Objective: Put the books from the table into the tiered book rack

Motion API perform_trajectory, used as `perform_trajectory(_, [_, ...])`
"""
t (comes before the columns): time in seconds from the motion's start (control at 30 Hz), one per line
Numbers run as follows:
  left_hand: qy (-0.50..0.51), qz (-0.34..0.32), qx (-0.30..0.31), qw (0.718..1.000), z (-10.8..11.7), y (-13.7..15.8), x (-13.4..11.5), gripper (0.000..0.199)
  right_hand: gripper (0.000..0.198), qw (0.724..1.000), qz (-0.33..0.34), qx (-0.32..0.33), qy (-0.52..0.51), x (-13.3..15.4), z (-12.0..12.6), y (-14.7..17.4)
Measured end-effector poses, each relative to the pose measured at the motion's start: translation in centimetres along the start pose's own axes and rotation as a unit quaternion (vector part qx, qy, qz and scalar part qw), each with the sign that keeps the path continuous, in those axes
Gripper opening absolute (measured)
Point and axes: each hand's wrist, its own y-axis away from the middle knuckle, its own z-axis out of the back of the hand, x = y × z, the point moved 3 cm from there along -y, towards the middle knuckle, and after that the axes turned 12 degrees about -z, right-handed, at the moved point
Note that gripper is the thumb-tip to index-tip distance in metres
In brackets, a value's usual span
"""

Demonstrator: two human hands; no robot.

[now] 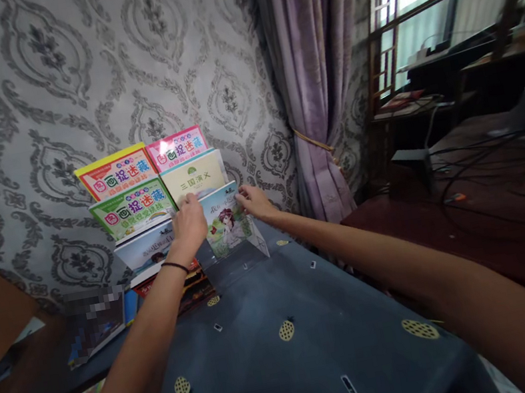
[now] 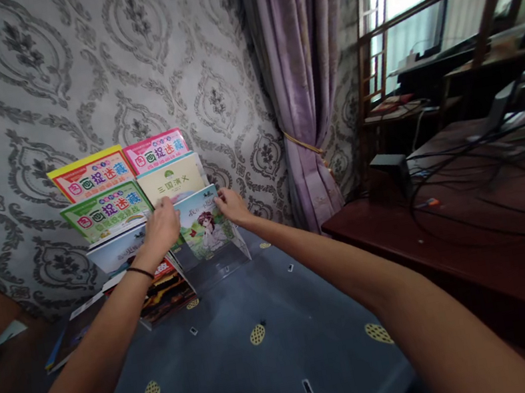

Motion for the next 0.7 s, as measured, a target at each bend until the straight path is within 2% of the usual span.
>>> perform_trajectory(0.17, [0.055, -0.018, 0.005, 0.998, -1.3, -1.1, 1.2, 0.028, 0.012, 0.999, -0.008, 0.028, -0.026, -0.1, -0.3, -0.3])
perform_trajectory(0.43, [0.043, -0.025, 0.026, 0.998, -0.9, -1.5, 1.2, 0.031, 0.013, 0.999, -0.014, 0.018, -0.042, -0.3, -0.9, -1.0])
perform_trajectory(0.7, [0.064, -0.039, -0.01, 0.997, -0.6, -1.7, 1.5, 0.026, 0.01, 0.999, -0.013, 0.003, -0.044, -0.3, -1.4, -0.7])
